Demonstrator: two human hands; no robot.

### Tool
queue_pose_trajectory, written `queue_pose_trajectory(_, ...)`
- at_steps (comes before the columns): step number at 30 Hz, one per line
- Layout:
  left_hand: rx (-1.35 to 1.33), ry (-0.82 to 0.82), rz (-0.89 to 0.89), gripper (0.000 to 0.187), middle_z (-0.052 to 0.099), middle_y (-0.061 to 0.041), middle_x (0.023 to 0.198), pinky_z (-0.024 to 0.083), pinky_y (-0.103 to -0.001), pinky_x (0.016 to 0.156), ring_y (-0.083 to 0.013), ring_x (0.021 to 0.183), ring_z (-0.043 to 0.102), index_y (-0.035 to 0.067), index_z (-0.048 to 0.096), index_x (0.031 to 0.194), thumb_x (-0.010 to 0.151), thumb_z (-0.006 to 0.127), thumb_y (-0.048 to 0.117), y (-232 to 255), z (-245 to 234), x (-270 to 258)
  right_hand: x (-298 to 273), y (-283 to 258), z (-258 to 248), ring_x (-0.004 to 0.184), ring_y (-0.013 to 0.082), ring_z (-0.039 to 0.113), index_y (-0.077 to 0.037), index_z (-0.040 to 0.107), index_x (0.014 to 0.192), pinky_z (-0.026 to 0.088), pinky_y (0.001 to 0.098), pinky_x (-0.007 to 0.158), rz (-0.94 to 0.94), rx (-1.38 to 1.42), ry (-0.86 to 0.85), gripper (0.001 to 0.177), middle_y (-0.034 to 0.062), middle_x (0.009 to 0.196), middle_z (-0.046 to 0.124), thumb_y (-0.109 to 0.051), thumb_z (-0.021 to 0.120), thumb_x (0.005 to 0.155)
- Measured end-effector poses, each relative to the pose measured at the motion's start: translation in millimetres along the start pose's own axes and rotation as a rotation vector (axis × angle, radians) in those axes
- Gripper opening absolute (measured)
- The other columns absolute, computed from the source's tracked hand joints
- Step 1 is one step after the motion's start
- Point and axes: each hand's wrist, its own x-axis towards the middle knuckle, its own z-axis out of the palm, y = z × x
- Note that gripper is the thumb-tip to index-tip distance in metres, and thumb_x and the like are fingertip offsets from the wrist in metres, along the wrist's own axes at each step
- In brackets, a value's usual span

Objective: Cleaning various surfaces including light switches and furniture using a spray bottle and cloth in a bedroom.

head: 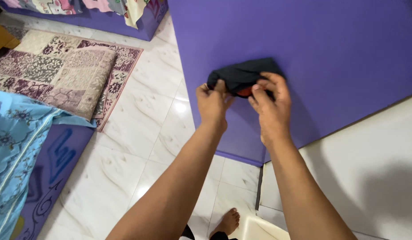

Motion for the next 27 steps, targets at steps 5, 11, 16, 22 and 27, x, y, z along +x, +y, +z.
queue_pose_trajectory(5,0.095,0.024,0.296,0.027,0.056,-0.009,0.1,0.055,-0.038,0.083,-0.0182,0.089,0.056,0.004,0.051,0.113,0.097,0.07,0.015,8,-23,12,2,26,25,0.11,0.016,0.059,-0.019,0.055,0.124,0.057,0.043,0.09,0.364,0.064,-0.051,0.029,0.0007,0.119,0.058,-0.021,0.064,0.096)
queue_pose_trajectory(11,0.565,-0.081,0.795,0.021,0.062,-0.009,0.102,0.051,-0.038,0.087,-0.0214,0.096,0.06,0.006,0.06,0.107,0.089,0.072,0.01,-14,20,-28,7,77,-15,0.104,0.0184,0.064,-0.018,0.055,0.125,0.056,0.0388,0.084,0.445,0.366,0.093,0.027,0.0016,0.12,0.064,-0.029,0.055,0.1)
queue_pose_trajectory(16,0.637,-0.26,0.817,0.021,0.065,-0.008,0.096,0.052,-0.039,0.08,-0.0219,0.089,0.064,0.008,0.064,0.103,0.086,0.077,0.012,-66,72,-46,-3,24,-64,0.098,0.0169,0.063,-0.022,0.054,0.125,0.052,0.0341,0.076,0.335,0.262,0.44,0.028,0.001,0.115,0.062,-0.027,0.058,0.098)
queue_pose_trajectory(22,-0.142,-0.138,-0.18,0.023,0.056,-0.011,0.085,0.056,-0.033,0.057,-0.0191,0.066,0.056,0.005,0.049,0.101,0.106,0.065,0.02,-140,87,-21,0,-5,-104,0.102,0.0131,0.059,-0.012,0.058,0.124,0.054,0.0334,0.083,-0.203,-0.107,0.326,0.024,0.0022,0.115,0.061,-0.018,0.066,0.102)
queue_pose_trajectory(27,-0.162,0.111,-0.51,0.014,0.066,-0.009,0.091,0.064,-0.037,0.068,-0.0207,0.071,0.066,0.008,0.061,0.105,0.103,0.058,0.022,-157,46,16,4,26,-97,0.097,0.0132,0.059,-0.01,0.061,0.118,0.053,0.0367,0.083,0.024,-0.115,0.197,0.02,0.0023,0.112,0.06,-0.016,0.065,0.099)
